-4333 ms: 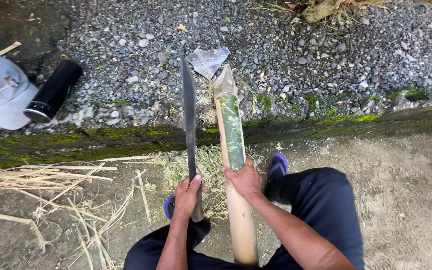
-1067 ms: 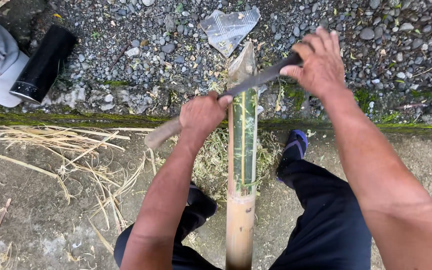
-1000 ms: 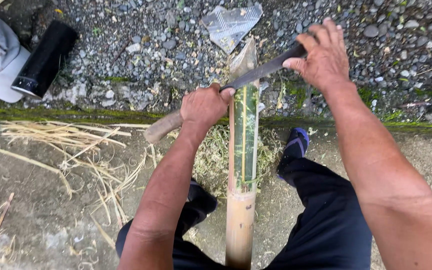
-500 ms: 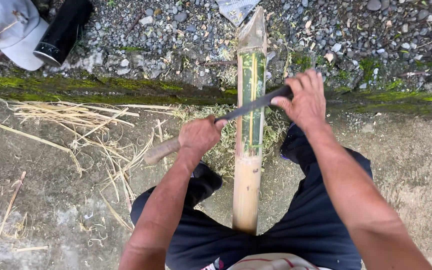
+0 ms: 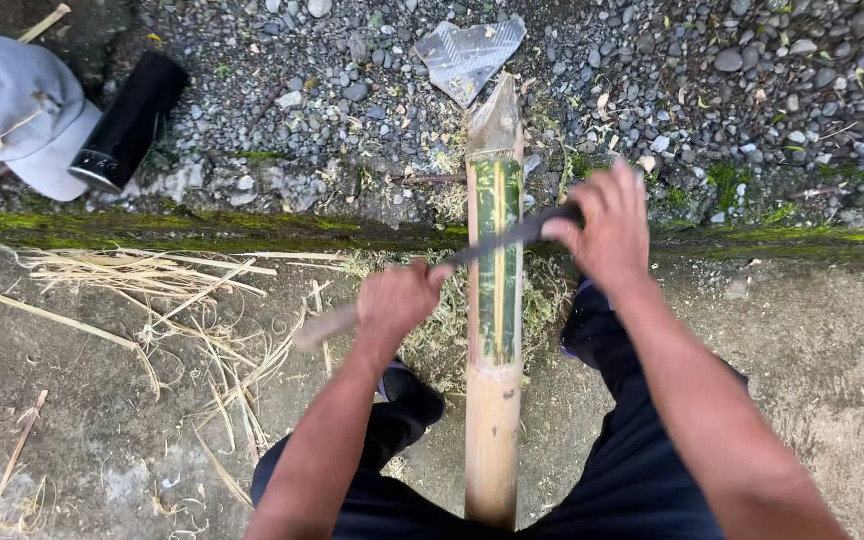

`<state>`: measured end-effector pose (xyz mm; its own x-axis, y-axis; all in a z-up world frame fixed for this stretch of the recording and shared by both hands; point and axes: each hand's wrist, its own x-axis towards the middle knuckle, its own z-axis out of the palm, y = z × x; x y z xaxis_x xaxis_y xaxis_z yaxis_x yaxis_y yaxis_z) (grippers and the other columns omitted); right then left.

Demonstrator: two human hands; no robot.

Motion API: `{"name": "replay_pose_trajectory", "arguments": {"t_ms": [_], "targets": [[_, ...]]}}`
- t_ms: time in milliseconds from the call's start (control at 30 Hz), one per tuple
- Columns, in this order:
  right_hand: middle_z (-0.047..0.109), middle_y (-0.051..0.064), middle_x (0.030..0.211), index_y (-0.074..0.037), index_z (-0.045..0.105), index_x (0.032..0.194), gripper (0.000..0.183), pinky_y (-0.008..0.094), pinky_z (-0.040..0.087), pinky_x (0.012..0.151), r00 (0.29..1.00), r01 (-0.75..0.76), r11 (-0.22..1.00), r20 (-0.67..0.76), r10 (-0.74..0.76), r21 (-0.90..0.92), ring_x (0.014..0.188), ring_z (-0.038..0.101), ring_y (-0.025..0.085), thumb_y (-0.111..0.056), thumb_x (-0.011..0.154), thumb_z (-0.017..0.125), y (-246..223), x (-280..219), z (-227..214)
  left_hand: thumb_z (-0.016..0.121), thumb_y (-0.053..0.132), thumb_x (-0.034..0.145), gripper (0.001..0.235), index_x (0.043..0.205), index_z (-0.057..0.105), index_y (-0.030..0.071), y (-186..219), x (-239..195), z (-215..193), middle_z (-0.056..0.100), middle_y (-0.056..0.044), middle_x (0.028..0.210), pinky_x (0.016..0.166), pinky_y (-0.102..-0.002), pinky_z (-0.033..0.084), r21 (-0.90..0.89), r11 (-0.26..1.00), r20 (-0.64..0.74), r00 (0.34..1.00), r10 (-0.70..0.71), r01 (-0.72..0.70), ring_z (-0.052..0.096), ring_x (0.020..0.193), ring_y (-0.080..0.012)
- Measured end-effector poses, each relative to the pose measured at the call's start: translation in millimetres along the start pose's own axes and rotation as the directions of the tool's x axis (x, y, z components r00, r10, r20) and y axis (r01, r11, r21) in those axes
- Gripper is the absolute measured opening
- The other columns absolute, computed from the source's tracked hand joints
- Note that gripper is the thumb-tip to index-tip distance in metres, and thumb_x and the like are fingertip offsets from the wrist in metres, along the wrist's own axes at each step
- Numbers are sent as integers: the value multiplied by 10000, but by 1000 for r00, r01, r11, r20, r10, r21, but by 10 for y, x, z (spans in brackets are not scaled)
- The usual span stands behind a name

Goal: Shaping and sharpening the end of a bamboo pole using a machete.

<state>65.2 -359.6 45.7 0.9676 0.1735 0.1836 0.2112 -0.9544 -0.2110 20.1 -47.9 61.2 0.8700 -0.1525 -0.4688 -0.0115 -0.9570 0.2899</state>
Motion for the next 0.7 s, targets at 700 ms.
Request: {"name": "replay_pose_trajectory", "arguments": {"t_ms": [700], "targets": [[550,182,1323,-47,669,1181,814,627,235,1243,996,24,999,-84,-20,43,1472,363,429,-762,890,412,-339,-1068,13,189,702,998,718,889,641,155,-261,-696,605,398,75,498,308,-313,341,75,994,82,994,68,-74,423,378,-97]]}}
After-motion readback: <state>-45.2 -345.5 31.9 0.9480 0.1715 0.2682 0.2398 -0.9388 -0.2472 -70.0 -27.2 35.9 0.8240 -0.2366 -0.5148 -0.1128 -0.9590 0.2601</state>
